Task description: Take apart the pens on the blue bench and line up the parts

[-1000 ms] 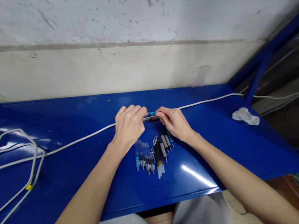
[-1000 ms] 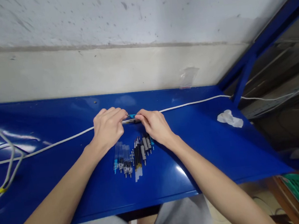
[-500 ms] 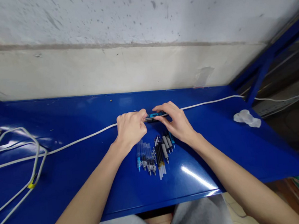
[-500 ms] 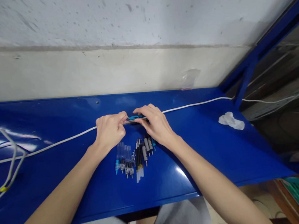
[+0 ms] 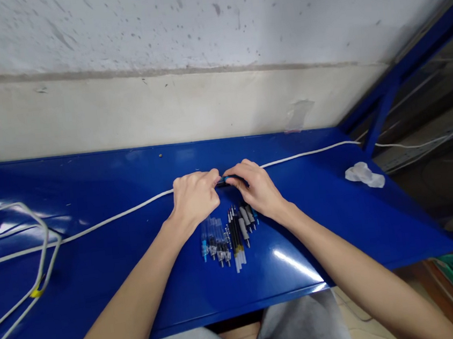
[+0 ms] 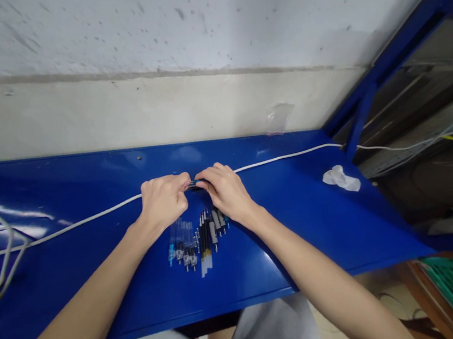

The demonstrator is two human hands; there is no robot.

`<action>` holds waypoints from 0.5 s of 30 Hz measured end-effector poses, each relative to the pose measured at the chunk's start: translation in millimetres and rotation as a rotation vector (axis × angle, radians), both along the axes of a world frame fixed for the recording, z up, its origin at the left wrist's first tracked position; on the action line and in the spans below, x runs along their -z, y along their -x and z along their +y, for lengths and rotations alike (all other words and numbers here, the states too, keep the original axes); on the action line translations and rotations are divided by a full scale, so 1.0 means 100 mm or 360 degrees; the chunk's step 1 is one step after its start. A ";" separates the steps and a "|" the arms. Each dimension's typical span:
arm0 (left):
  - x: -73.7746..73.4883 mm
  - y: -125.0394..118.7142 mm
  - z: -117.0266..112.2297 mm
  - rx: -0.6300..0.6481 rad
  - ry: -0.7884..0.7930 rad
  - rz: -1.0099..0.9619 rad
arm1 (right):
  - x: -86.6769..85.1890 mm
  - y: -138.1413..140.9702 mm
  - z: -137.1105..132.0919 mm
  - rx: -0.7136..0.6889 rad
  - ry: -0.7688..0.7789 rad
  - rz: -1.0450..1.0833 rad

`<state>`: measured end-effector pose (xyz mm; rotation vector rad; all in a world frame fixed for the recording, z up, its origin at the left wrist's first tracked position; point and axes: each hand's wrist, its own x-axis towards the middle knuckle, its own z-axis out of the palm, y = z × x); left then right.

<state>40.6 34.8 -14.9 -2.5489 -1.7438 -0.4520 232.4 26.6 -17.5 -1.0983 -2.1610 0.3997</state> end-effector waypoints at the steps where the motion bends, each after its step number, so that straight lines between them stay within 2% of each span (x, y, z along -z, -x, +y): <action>1: 0.00 0.00 0.00 -0.0003 0.0004 0.0003 | 0.00 0.00 0.00 -0.0003 -0.0032 0.0028; 7: -0.02 -0.02 -0.01 0.0039 -0.0005 0.0020 | 0.02 0.01 0.00 0.0019 -0.0018 -0.0077; 15: -0.01 -0.03 -0.02 0.0051 0.0000 -0.0020 | 0.04 0.00 0.00 0.0019 -0.0190 0.0031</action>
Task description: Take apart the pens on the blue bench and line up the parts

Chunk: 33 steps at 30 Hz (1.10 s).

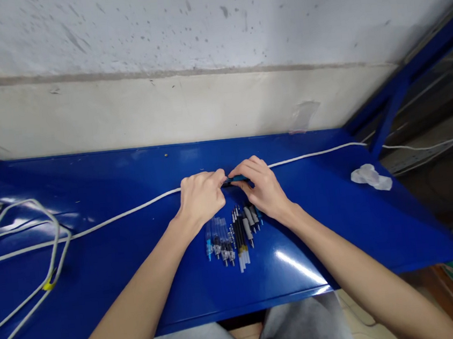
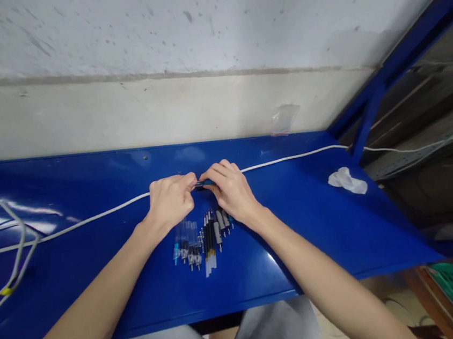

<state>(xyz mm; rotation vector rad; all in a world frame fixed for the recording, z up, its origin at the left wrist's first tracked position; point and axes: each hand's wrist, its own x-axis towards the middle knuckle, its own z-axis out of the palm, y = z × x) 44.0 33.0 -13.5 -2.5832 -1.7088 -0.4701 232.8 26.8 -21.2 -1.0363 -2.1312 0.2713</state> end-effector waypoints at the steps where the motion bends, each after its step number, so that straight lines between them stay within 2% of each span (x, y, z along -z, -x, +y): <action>1: 0.01 0.00 0.00 0.0002 -0.0002 -0.0005 | -0.01 0.00 0.00 0.0010 0.0005 -0.0022; 9: 0.04 0.01 -0.01 0.0032 -0.0020 -0.0081 | 0.00 0.01 0.01 -0.0014 0.0088 -0.0186; 17: 0.08 0.03 -0.01 -0.0008 -0.0031 -0.0141 | -0.03 0.00 -0.01 0.0066 -0.0012 -0.0130; 22: 0.10 0.03 0.00 0.0120 -0.0227 -0.0255 | -0.02 -0.03 0.03 0.0116 -0.0075 -0.0329; 26: 0.14 0.03 0.04 0.0177 -0.0315 -0.0257 | 0.00 -0.06 0.05 0.0141 0.0000 -0.0526; 33: 0.14 0.08 0.07 0.0410 -0.0437 -0.0175 | -0.03 -0.03 0.01 0.0062 0.0048 -0.0357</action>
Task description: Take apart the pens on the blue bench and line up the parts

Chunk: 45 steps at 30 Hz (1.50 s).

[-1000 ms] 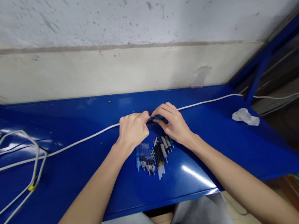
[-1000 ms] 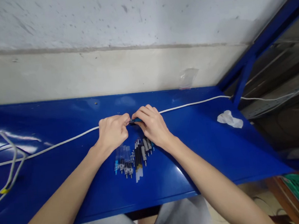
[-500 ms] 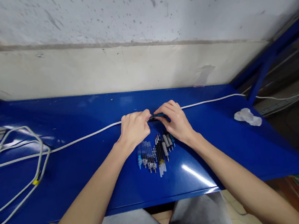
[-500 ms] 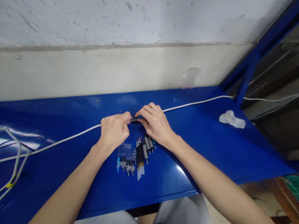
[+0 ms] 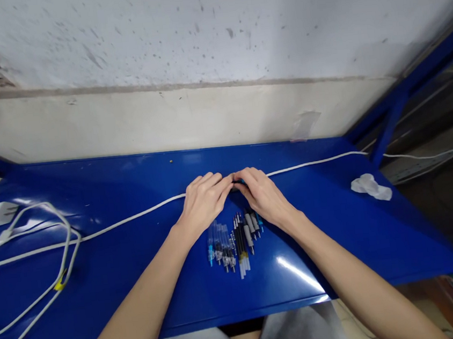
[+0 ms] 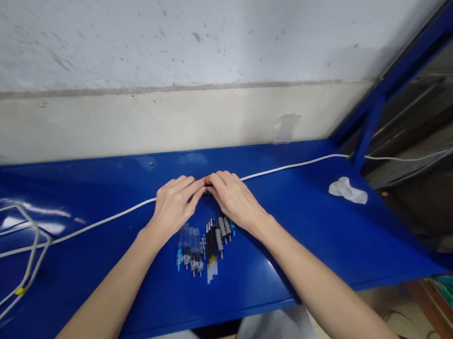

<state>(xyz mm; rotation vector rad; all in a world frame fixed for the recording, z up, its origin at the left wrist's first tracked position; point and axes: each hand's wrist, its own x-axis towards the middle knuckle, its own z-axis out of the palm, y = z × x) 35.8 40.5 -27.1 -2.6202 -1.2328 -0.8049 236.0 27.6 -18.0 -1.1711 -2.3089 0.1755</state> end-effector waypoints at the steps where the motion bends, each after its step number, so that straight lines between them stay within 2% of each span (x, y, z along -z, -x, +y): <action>1: -0.01 0.00 0.00 0.0013 -0.0011 0.0016 | 0.00 0.00 0.00 0.0013 -0.0009 0.0003; 8: -0.02 0.05 0.05 -0.0040 -0.0053 -0.0035 | 0.00 -0.09 0.07 0.0073 -0.0063 0.0078; 14: -0.02 0.19 0.10 -0.0300 -0.0248 -0.0386 | -0.09 -0.22 0.09 0.0236 -0.0063 0.0388; 16: -0.01 0.20 0.10 -0.0298 -0.0265 -0.0420 | -0.11 -0.20 0.05 0.0172 0.0057 0.0452; 20: 0.00 0.17 0.10 -0.0245 -0.0247 -0.0414 | -0.13 -0.07 -0.05 -0.0198 0.0350 0.0236; 23: 0.02 0.17 0.11 -0.0252 -0.0241 -0.0433 | -0.14 0.01 -0.10 -0.0360 0.0449 0.0190; 31: 0.05 0.16 0.10 -0.0234 -0.0207 -0.0420 | -0.10 0.09 -0.14 -0.0518 0.0578 0.0203; 37: 0.03 0.14 0.11 -0.0259 -0.0166 -0.0425 | -0.09 0.12 -0.16 -0.0618 0.0573 0.0288; 45: 0.04 0.14 0.13 -0.0266 -0.0162 -0.0431 | -0.14 0.07 -0.16 -0.0599 0.0651 0.0266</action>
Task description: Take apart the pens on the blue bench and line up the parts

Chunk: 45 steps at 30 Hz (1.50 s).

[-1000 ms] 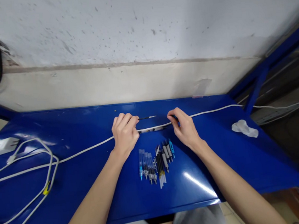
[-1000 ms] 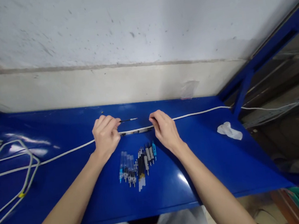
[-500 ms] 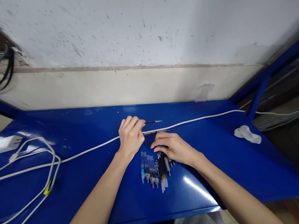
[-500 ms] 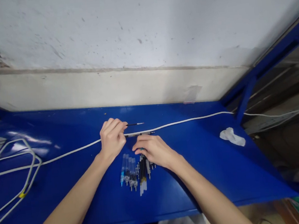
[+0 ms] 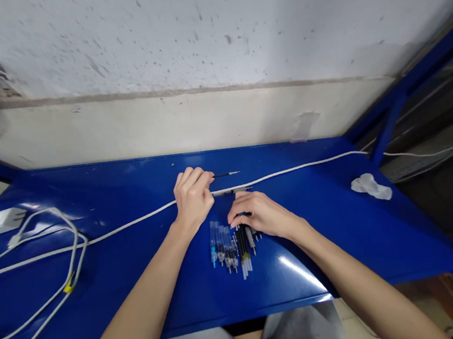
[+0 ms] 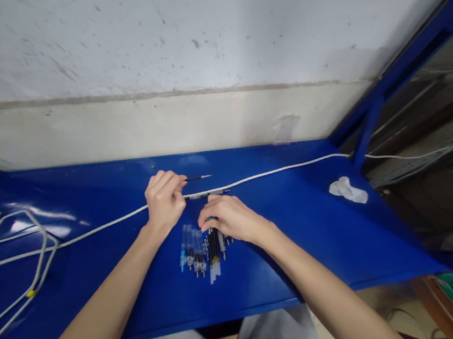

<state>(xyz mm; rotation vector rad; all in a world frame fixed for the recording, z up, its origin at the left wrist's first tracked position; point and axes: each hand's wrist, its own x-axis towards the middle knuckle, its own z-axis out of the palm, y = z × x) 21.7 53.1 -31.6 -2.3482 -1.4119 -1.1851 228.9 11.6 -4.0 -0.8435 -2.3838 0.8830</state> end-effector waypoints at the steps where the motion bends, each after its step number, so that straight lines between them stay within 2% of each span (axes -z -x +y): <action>1: 0.00 0.00 0.00 0.0001 -0.0002 -0.0001 | 0.00 0.00 0.00 -0.0012 -0.0009 -0.0004; 10: 0.02 0.00 0.01 -0.0016 0.0030 0.0025 | 0.05 0.05 -0.01 -0.0028 -0.0044 -0.0092; 14: 0.03 0.00 0.02 -0.0020 0.0063 0.0044 | 0.05 0.03 0.01 -0.0002 0.0002 -0.0009; 16: 0.03 -0.01 0.03 -0.0012 0.0079 0.0055 | 0.00 -0.02 0.04 0.0159 0.0026 0.0106; 18: 0.03 -0.01 0.04 -0.0001 0.0075 0.0061 | -0.06 -0.10 0.09 0.0444 0.0030 0.0157; 21: 0.04 -0.02 0.03 0.0028 0.0037 0.0043 | -0.14 -0.27 0.16 0.0815 0.0030 -0.0069; 23: 0.04 -0.03 0.03 0.0061 0.0015 0.0026 | -0.16 -0.38 0.18 0.0896 0.0148 -0.0252; 28: 0.04 -0.04 0.01 0.0106 0.0004 0.0006 | -0.10 -0.49 0.14 0.0796 0.0570 -0.0371; 32: 0.03 -0.03 0.01 0.0105 -0.0014 0.0007 | -0.11 -0.48 0.10 0.0718 0.0612 -0.0515; 37: 0.04 -0.04 0.01 0.0155 -0.0067 -0.0011 | -0.21 -0.49 0.10 0.0683 0.0645 -0.0581; 39: 0.03 -0.06 -0.01 0.0206 -0.0078 -0.0023 | -0.22 -0.46 0.11 0.0717 0.0559 -0.0465; 40: 0.03 -0.07 -0.02 0.0227 -0.0076 -0.0022 | -0.21 -0.42 0.12 0.0780 0.0504 -0.0302; 43: 0.02 -0.10 -0.04 0.0270 -0.0061 -0.0005 | -0.12 -0.27 0.16 0.0993 0.0443 0.0512; 45: 0.02 -0.11 -0.05 0.0293 -0.0052 -0.0008 | -0.05 -0.17 0.18 0.0968 0.0571 0.0947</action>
